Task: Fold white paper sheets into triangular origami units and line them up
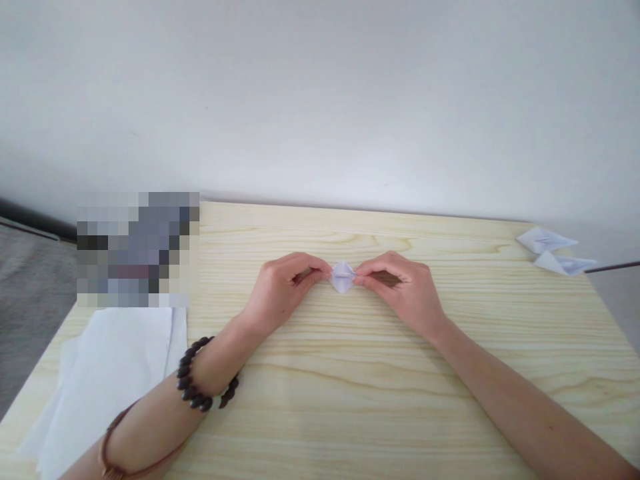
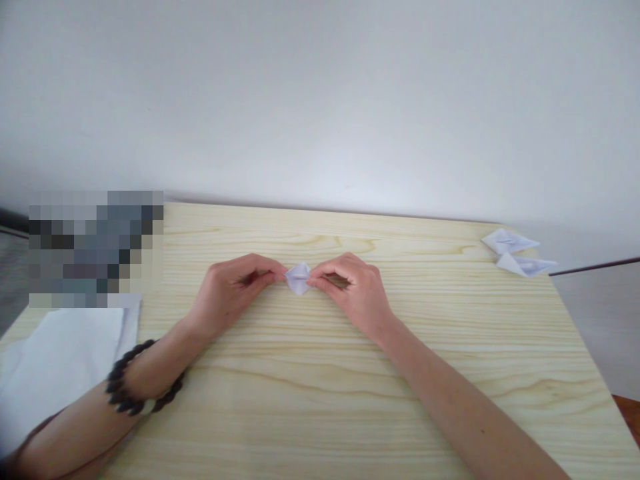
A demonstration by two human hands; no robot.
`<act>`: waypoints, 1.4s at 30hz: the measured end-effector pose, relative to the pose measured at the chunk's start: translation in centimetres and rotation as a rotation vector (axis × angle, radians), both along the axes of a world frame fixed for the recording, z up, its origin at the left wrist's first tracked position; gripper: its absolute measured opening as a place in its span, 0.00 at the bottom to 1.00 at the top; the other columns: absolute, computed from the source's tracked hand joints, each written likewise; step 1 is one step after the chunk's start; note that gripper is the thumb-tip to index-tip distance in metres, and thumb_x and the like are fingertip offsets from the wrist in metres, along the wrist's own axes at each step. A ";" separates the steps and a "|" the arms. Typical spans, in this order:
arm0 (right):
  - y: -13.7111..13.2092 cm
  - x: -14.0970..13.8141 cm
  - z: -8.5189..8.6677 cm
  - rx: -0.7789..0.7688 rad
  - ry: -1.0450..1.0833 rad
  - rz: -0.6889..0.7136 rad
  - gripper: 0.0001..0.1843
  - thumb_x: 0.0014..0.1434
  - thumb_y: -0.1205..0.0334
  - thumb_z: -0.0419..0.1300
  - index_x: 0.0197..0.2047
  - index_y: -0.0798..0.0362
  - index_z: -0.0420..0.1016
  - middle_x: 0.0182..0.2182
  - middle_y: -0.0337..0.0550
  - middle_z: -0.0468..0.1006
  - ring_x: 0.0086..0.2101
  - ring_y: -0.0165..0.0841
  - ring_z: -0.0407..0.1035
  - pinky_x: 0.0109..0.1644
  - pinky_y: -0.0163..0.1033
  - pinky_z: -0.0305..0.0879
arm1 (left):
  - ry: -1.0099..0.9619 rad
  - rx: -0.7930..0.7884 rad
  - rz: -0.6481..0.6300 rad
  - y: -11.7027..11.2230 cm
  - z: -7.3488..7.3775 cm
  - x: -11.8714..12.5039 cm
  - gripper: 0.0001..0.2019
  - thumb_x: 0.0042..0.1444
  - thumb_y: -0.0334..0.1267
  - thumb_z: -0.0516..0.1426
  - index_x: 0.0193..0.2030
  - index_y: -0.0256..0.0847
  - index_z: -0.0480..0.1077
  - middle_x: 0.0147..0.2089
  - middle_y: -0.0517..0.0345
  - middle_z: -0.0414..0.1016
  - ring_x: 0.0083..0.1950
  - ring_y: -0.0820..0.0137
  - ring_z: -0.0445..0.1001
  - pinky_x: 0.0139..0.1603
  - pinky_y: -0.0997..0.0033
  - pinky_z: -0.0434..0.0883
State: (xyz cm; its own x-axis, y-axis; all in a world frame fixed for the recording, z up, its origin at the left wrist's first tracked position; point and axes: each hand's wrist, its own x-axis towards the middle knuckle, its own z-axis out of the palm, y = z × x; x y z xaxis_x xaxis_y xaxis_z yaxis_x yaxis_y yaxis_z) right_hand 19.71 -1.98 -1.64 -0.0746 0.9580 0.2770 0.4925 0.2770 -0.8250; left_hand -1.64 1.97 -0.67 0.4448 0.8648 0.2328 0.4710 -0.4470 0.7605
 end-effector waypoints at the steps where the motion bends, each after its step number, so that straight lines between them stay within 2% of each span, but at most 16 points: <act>1: 0.0 0.1 0.0 -0.007 0.011 -0.003 0.04 0.56 0.59 0.66 0.35 0.47 0.80 0.33 0.39 0.82 0.34 0.34 0.76 0.40 0.39 0.73 | -0.002 -0.001 0.029 0.0 -0.1 0.0 0.05 0.58 0.36 0.58 0.36 0.41 0.76 0.34 0.61 0.80 0.29 0.74 0.72 0.31 0.76 0.68; 6: 0.3 0.4 -0.2 0.028 -0.018 -0.051 0.08 0.55 0.61 0.66 0.41 0.46 0.80 0.39 0.40 0.82 0.39 0.35 0.76 0.44 0.41 0.73 | -0.015 0.022 0.134 0.1 -0.4 -0.1 0.06 0.58 0.39 0.59 0.41 0.42 0.74 0.37 0.61 0.79 0.32 0.73 0.74 0.34 0.74 0.70; 9: 0.4 0.5 -0.2 0.042 -0.047 -0.078 0.11 0.54 0.61 0.67 0.43 0.47 0.79 0.40 0.41 0.82 0.39 0.35 0.76 0.46 0.41 0.73 | 0.058 0.077 0.117 0.2 -0.6 -0.3 0.09 0.57 0.37 0.60 0.45 0.43 0.73 0.41 0.59 0.79 0.40 0.69 0.75 0.42 0.69 0.72; 12: 0.4 0.5 -0.2 0.036 -0.046 -0.085 0.12 0.54 0.60 0.67 0.44 0.47 0.79 0.41 0.41 0.82 0.39 0.34 0.76 0.46 0.41 0.73 | 0.114 0.139 0.071 0.5 -0.7 -0.4 0.08 0.57 0.36 0.60 0.44 0.42 0.73 0.41 0.57 0.79 0.46 0.65 0.73 0.48 0.65 0.71; 18: 0.4 0.4 0.0 0.038 -0.026 -0.060 0.06 0.58 0.61 0.63 0.39 0.47 0.81 0.41 0.41 0.82 0.42 0.34 0.76 0.48 0.41 0.73 | 0.133 0.166 0.024 0.9 -1.0 -0.4 0.04 0.58 0.35 0.59 0.39 0.39 0.74 0.37 0.55 0.77 0.42 0.65 0.71 0.45 0.65 0.70; 26: 0.7 0.5 -0.1 0.123 -0.034 -0.083 0.09 0.62 0.60 0.59 0.41 0.48 0.80 0.39 0.44 0.81 0.40 0.34 0.75 0.45 0.42 0.73 | 0.174 0.149 0.040 1.0 -0.9 -0.1 0.08 0.61 0.35 0.54 0.40 0.39 0.74 0.39 0.53 0.76 0.43 0.65 0.73 0.46 0.64 0.70; 28: 0.7 0.5 -0.2 0.147 -0.050 -0.077 0.09 0.62 0.59 0.58 0.42 0.48 0.80 0.38 0.44 0.81 0.39 0.34 0.75 0.45 0.41 0.73 | 0.178 0.144 0.032 0.9 -0.9 -0.2 0.09 0.60 0.36 0.55 0.45 0.39 0.73 0.40 0.53 0.76 0.42 0.66 0.73 0.46 0.64 0.70; 30: 0.6 0.4 -0.3 0.177 -0.076 -0.056 0.10 0.62 0.58 0.58 0.44 0.48 0.79 0.39 0.44 0.81 0.38 0.34 0.75 0.44 0.41 0.72 | 0.163 0.136 0.011 0.7 -0.8 -0.4 0.15 0.58 0.35 0.56 0.53 0.41 0.69 0.43 0.54 0.77 0.40 0.68 0.73 0.47 0.64 0.70; 32: 0.5 0.4 -0.4 0.212 -0.104 -0.026 0.10 0.62 0.58 0.59 0.45 0.49 0.77 0.39 0.44 0.80 0.36 0.33 0.75 0.43 0.40 0.72 | 0.142 0.122 -0.019 0.6 -0.6 -0.6 0.19 0.57 0.35 0.57 0.56 0.41 0.67 0.46 0.55 0.77 0.40 0.69 0.73 0.48 0.64 0.70; 39: 0.5 0.4 -0.6 0.268 -0.150 0.011 0.09 0.63 0.58 0.57 0.36 0.50 0.76 0.34 0.44 0.80 0.37 0.34 0.75 0.44 0.40 0.72 | 0.159 0.071 -0.058 0.5 0.6 -0.4 0.15 0.57 0.38 0.56 0.51 0.42 0.71 0.42 0.56 0.79 0.38 0.69 0.75 0.45 0.66 0.72; 42: 0.4 0.3 -0.6 0.247 -0.148 -0.017 0.09 0.62 0.57 0.57 0.38 0.50 0.77 0.34 0.44 0.81 0.35 0.34 0.75 0.42 0.39 0.73 | 0.152 0.084 -0.066 0.4 0.4 -0.1 0.12 0.58 0.37 0.55 0.47 0.42 0.74 0.40 0.55 0.80 0.36 0.69 0.75 0.43 0.67 0.72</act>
State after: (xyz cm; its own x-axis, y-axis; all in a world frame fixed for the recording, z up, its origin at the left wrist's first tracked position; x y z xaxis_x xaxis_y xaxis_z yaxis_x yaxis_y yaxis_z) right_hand 20.01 -1.54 -2.25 -0.1159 0.8645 0.4891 0.6089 0.4509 -0.6526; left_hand -1.77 2.33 -0.31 0.5355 0.8131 0.2285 0.5453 -0.5394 0.6416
